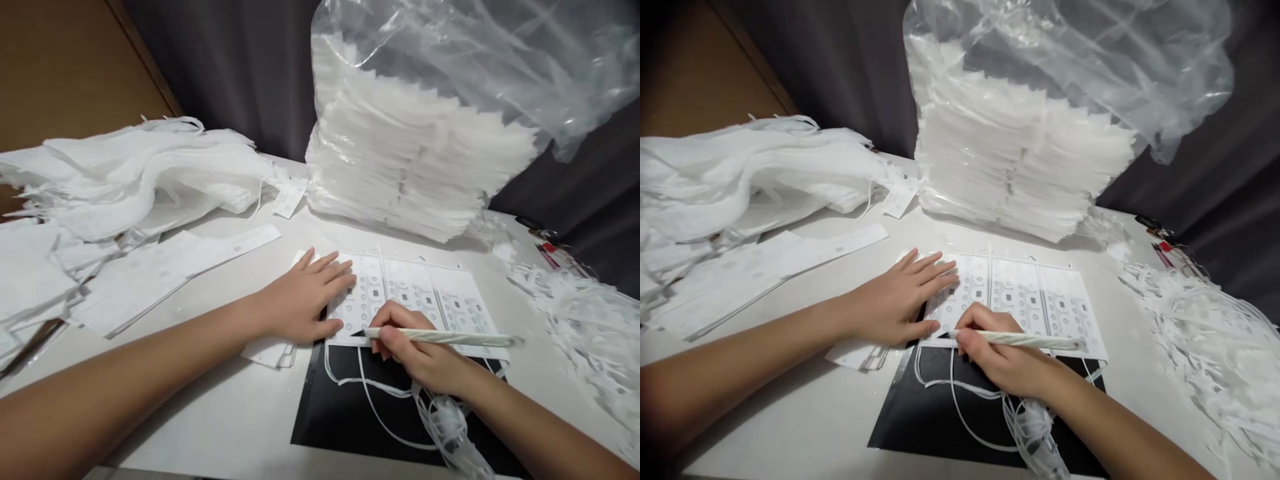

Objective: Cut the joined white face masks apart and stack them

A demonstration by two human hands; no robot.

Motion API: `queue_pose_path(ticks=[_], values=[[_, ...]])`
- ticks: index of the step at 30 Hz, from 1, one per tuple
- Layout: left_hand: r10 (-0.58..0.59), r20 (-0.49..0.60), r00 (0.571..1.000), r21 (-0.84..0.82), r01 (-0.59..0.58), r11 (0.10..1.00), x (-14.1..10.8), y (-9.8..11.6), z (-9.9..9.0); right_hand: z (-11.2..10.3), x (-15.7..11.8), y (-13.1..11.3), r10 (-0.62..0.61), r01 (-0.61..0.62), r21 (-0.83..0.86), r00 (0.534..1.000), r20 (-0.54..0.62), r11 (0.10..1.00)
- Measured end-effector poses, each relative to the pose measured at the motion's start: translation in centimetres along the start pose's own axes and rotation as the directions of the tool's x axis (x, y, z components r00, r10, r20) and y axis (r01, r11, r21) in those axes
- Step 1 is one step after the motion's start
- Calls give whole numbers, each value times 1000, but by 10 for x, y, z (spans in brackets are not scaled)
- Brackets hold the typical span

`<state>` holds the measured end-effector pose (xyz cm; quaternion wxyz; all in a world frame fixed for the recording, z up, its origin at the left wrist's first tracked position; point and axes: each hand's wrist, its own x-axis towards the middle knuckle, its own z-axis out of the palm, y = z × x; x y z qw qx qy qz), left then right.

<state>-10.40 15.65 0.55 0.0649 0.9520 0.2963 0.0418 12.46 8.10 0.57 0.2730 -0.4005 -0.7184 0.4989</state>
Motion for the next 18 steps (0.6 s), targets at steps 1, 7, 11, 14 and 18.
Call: queue_pose_path(ticks=[1,7,11,14,18], values=[[9,53,999,-21,-8,1000,-1,-4,3,2,4,4,10,-9,-38,1000,17,999],[34,155,987,-106,-18,994,-2,-11,10,3,10,15,26,-11,-193,997,74,981],[22,158,987,-118,-4,993,-3,-9,9,2,9,13,6,15,-179,994,113,984],[21,157,987,-121,-2,993,-3,-9,9,3,9,12,46,-18,-204,990,132,979],[18,161,987,-126,2,992,-2,-8,9,3,9,12,45,-14,-210,988,146,978]])
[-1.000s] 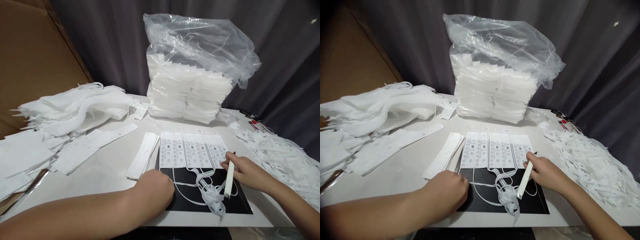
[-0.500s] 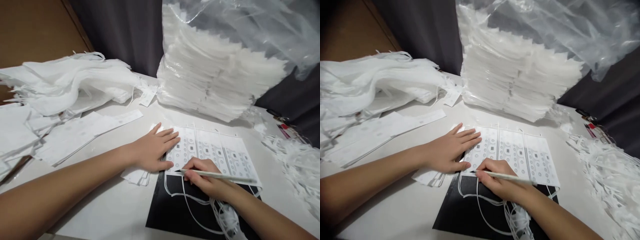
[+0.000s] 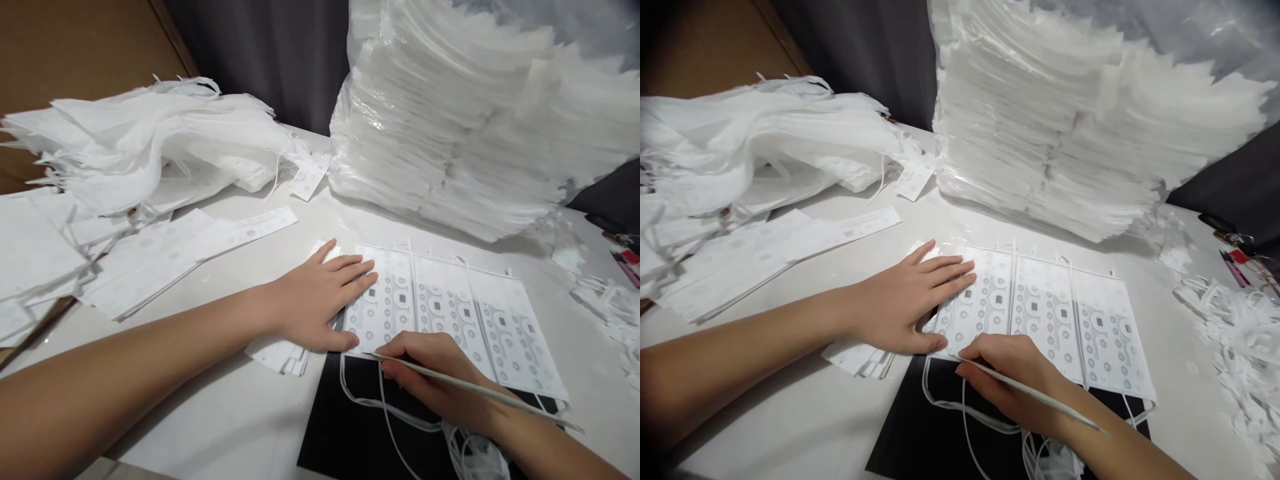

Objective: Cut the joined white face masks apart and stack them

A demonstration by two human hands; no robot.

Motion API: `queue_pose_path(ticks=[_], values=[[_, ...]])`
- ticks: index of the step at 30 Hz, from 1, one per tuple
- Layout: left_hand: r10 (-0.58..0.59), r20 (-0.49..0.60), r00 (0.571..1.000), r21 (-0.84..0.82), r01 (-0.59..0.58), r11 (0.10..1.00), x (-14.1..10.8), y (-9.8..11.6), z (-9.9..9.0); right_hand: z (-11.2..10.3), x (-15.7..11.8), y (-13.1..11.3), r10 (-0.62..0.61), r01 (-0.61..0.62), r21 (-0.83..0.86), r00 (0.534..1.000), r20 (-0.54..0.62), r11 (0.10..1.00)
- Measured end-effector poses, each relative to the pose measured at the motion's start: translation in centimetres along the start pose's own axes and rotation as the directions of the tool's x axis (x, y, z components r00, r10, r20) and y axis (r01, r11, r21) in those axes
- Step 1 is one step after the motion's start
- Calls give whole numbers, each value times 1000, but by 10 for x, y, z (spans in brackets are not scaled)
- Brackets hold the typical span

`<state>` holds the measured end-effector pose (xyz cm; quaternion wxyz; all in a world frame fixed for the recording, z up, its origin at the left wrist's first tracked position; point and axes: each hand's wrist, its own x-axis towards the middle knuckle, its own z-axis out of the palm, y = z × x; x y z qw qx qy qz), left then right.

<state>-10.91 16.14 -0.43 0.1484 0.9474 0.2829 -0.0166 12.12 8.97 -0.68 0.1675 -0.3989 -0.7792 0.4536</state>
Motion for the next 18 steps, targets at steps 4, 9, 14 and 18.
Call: queue_pose_path(ticks=[4,9,14,18], values=[[4,1,1000,-3,-4,1000,1,1,-1,0,-1,0,-35,35,-2,999,-16,999],[14,-2,1000,2,-14,1000,0,0,-1,2,-2,-2,-5,4,-43,999,-31,999],[13,17,1000,27,-13,1000,0,0,-3,4,-2,-5,42,-44,-38,997,-57,998],[10,19,1000,21,-10,1000,0,1,-4,5,-2,-6,50,-53,-43,997,-65,998]])
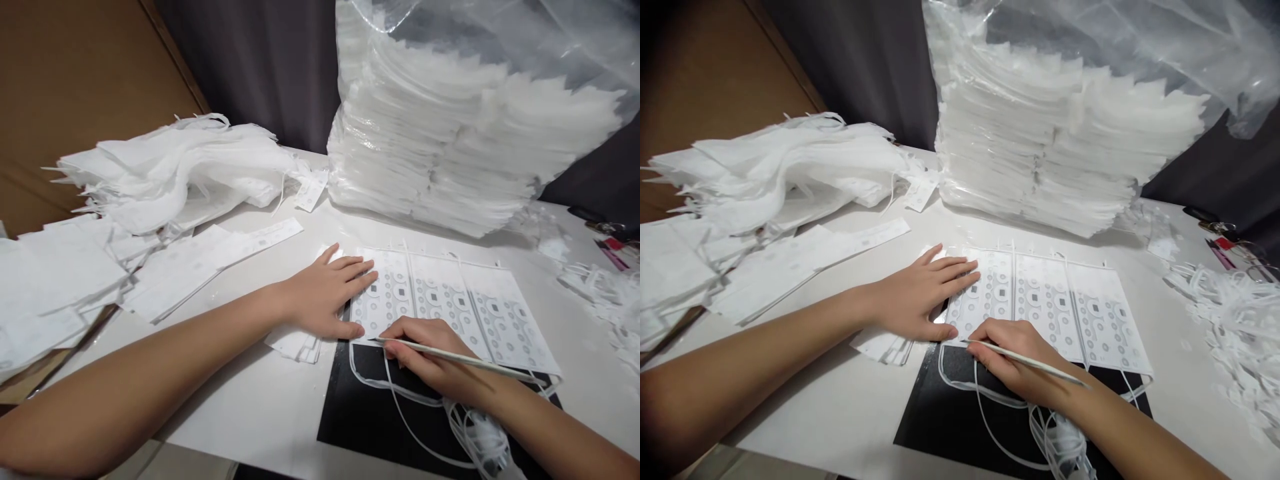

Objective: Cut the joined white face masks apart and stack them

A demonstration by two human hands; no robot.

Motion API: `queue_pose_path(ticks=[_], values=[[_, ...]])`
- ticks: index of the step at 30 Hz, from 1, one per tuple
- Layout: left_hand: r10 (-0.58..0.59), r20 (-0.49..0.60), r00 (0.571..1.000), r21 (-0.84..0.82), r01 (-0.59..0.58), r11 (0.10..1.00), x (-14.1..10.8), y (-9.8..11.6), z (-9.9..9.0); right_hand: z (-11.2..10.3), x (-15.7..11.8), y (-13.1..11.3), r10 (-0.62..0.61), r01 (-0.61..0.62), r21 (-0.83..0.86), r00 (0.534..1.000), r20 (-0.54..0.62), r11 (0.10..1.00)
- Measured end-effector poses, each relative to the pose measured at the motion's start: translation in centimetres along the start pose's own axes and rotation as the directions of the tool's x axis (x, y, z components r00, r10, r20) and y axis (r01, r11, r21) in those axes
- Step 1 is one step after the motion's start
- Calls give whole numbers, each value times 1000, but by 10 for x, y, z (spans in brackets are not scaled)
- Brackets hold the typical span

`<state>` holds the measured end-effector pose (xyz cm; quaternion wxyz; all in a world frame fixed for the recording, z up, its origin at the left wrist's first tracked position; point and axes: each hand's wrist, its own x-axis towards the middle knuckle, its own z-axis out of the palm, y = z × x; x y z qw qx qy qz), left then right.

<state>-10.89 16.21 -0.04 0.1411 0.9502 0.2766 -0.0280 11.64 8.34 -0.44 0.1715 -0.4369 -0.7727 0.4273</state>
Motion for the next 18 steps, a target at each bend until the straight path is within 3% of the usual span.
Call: queue_pose_path(ticks=[18], values=[[6,-32,999,-16,-6,1000,-1,1,0,0,-1,1,33,-33,20,999,24,999]])
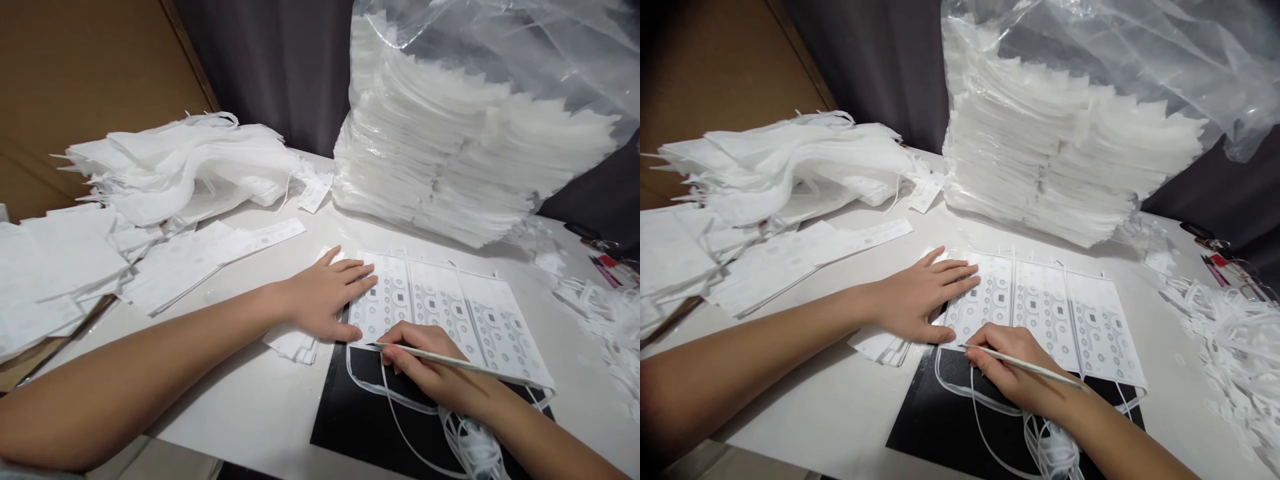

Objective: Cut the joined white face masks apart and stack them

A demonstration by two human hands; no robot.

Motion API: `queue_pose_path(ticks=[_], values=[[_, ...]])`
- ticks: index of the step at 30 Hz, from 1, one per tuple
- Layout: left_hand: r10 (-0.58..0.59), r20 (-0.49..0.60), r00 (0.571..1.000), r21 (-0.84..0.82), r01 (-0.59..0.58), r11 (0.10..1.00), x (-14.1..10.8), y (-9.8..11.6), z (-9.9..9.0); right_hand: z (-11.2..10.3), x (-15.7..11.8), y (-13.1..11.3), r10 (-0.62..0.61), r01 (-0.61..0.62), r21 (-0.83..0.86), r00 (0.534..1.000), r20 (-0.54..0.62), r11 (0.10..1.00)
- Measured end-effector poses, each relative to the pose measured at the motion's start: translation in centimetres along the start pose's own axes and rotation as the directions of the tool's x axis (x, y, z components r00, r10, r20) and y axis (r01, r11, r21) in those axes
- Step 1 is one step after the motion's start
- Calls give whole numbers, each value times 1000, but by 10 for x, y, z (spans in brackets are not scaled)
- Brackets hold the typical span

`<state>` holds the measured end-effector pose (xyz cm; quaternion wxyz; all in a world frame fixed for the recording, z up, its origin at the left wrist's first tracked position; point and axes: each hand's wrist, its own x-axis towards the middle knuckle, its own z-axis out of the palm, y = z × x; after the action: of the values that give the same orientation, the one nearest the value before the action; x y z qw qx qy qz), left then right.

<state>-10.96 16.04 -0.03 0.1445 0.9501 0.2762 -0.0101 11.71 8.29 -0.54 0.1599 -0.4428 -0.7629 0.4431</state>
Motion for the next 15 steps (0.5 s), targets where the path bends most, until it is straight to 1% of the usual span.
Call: queue_pose_path(ticks=[4,7,11,13,15], values=[[-1,15,1000,3,1,1000,0,0,0,0,-1,2,-17,17,0,1000,-5,1000],[5,4,1000,13,-5,1000,0,-1,0,0,0,-1,-26,26,-8,1000,0,1000],[30,-14,999,19,-30,999,-1,-2,2,0,2,-6,-33,32,-65,999,-14,997],[49,-18,999,12,-49,999,-2,-4,2,5,2,-7,-92,86,-138,995,-38,987],[61,-18,998,5,-61,998,-2,-5,3,12,1,-4,-207,182,-245,975,-80,952]])
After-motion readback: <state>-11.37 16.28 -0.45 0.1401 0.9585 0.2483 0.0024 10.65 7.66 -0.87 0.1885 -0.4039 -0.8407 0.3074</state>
